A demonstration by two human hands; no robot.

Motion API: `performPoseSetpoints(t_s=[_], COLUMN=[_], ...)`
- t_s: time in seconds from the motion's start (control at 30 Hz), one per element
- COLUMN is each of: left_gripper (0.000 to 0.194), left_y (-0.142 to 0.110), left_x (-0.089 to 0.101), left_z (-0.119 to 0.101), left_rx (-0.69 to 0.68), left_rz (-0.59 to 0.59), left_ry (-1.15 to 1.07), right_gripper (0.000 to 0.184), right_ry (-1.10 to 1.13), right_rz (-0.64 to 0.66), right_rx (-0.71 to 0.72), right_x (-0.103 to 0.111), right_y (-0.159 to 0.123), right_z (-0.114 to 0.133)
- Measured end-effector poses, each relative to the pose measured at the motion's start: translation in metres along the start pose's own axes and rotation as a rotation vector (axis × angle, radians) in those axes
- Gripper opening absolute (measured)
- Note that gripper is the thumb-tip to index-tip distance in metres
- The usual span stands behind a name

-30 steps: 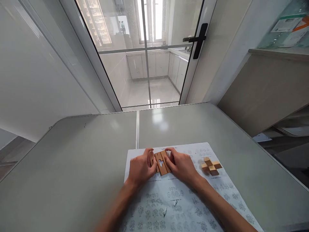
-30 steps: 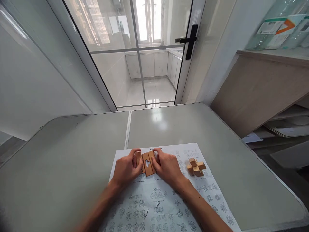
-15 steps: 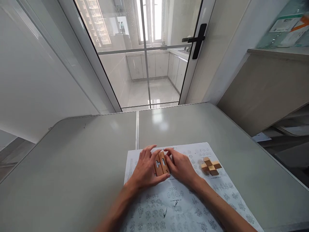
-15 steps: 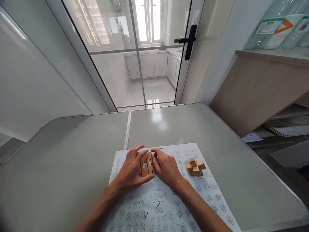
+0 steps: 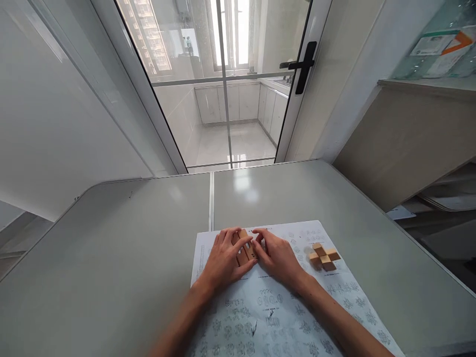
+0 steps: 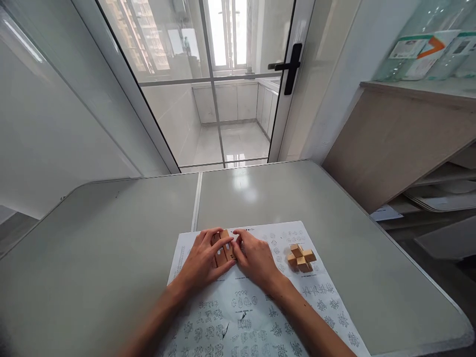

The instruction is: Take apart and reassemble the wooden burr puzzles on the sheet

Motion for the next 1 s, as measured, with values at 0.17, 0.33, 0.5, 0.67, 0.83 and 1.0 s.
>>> performPoseSetpoints(t_s=[0.17,0.33,0.5,0.67,0.83,1.0], left_gripper=[0.043,0.038,0.043,0.037,0.027,0.025], left_y=[-0.001,-0.001,-0.001,-0.003,-0.002,-0.001], left_x=[-0.003,-0.001,0.000,-0.001,0.001,-0.001], left_z=[0.008,0.013,0.014,0.016,0.013,-0.006], left_rx=[0.170,0.287,0.385,0.380,0.284,-0.039], left_rz=[-0.148,-0.221,-0.256,-0.282,-0.302,-0.284], left_ry=[0.132,0.262,0.366,0.436,0.410,0.086], right_gripper=[0.029,0.029,0.029,0.027,0.026,0.024], right_ry=[-0.047,-0.053,-0.053,-0.053,-0.056,-0.039], right_rz=[0.002,0.004,0.019,0.021,0.017,0.019], right_rx=[0.034,0.041,0.038,0.037,0.041,0.051], right_x=[-0.002,-0.002,-0.002,-0.001,0.000,0.001], right_y=[0.000,0.000,-0.001,-0.001,0.000,0.000], right_z=[-0.005,-0.006,-0.004,-0.002,-0.001,0.001])
Point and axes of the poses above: each hand's wrist, its own y-axis towards the middle knuckle, its own x-axis out of the back of the hand, z = x × y, the point moved 1 cm from there along y, towards the middle knuckle, and after that the axes turned 11 degrees about -z, right-handed, at the moved point
